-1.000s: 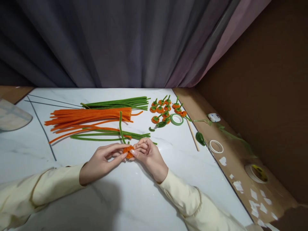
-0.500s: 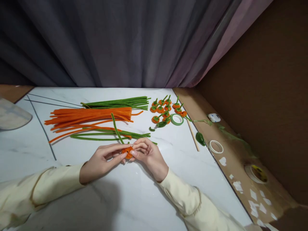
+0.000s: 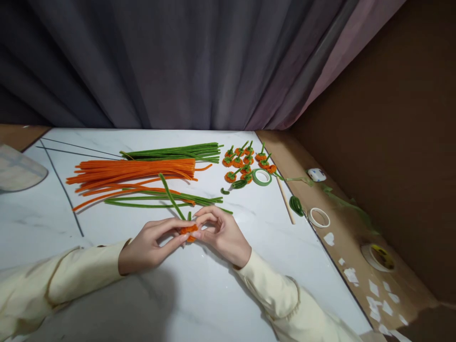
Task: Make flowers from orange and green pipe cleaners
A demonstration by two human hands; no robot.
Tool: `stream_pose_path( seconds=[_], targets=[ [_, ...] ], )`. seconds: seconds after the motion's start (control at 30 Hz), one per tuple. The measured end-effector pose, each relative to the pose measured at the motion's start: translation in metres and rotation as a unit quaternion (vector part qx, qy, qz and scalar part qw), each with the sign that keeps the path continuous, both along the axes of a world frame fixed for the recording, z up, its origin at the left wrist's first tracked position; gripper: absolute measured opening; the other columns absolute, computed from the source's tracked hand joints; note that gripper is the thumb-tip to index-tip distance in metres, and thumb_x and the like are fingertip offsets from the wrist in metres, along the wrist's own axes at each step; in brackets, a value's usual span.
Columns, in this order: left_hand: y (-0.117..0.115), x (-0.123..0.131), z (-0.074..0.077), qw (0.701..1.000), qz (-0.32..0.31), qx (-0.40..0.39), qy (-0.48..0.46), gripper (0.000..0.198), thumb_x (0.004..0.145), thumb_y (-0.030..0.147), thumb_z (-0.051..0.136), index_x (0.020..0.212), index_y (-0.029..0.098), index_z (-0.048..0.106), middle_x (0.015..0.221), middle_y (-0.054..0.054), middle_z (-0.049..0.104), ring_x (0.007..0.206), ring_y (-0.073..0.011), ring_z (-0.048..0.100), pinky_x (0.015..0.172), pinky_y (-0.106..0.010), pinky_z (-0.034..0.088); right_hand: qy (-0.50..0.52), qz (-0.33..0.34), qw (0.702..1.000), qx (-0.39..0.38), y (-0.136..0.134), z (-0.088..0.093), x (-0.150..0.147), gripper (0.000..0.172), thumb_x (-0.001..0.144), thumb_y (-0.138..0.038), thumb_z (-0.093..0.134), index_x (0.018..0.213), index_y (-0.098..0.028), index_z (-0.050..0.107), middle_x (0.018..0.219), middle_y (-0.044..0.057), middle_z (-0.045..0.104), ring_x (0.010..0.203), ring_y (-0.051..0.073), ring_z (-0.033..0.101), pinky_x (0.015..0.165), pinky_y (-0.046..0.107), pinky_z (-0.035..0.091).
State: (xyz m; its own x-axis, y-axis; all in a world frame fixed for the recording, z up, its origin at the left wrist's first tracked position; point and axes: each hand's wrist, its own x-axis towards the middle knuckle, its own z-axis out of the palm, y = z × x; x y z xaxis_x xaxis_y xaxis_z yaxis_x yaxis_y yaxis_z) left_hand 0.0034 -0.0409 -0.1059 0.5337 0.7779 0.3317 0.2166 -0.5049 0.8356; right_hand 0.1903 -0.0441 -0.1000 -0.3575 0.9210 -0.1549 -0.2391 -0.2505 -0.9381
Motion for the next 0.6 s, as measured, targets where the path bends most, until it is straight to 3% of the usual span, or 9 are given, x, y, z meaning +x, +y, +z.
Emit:
stream_pose_path(
  seconds=[0.3, 0.43, 0.6],
  targets=[
    [-0.002, 0.002, 0.000, 1.000, 0.010, -0.006, 0.018, 0.022, 0.083, 0.013, 0.050, 0.104, 0.016, 0.057, 0.083, -0.004, 0.068, 0.065, -0.0098, 0.061, 0.061, -0.018, 0.050, -0.041, -0.007, 0.999, -0.003, 0.000, 0.001, -0.002, 0.038, 0.062, -0.026, 0.080, 0.087, -0.018, 0.053, 0.073, -0.003, 0.060, 0.065, 0.011, 0.059, 0.059, 0.022, 0.051],
    [0.000, 0.003, -0.001, 0.998, 0.024, -0.059, -0.007, 0.019, 0.082, 0.013, 0.051, 0.101, 0.015, 0.055, 0.078, -0.003, 0.066, 0.062, -0.0094, 0.061, 0.060, -0.019, 0.051, -0.035, -0.020, 0.999, -0.004, 0.003, 0.002, 0.001, 0.035, 0.061, -0.025, 0.081, 0.085, -0.017, 0.057, 0.075, -0.001, 0.063, 0.071, 0.011, 0.061, 0.066, 0.023, 0.052],
    [0.000, 0.004, -0.002, 0.992, 0.056, -0.108, -0.037, 0.017, 0.082, 0.018, 0.053, 0.098, 0.014, 0.053, 0.077, -0.004, 0.065, 0.060, -0.0108, 0.062, 0.058, -0.021, 0.052, -0.026, 0.033, 0.997, -0.067, 0.006, 0.003, 0.008, 0.026, 0.071, -0.036, 0.073, 0.080, -0.013, 0.066, 0.075, 0.004, 0.065, 0.066, 0.013, 0.062, 0.067, 0.029, 0.056]
  ],
)
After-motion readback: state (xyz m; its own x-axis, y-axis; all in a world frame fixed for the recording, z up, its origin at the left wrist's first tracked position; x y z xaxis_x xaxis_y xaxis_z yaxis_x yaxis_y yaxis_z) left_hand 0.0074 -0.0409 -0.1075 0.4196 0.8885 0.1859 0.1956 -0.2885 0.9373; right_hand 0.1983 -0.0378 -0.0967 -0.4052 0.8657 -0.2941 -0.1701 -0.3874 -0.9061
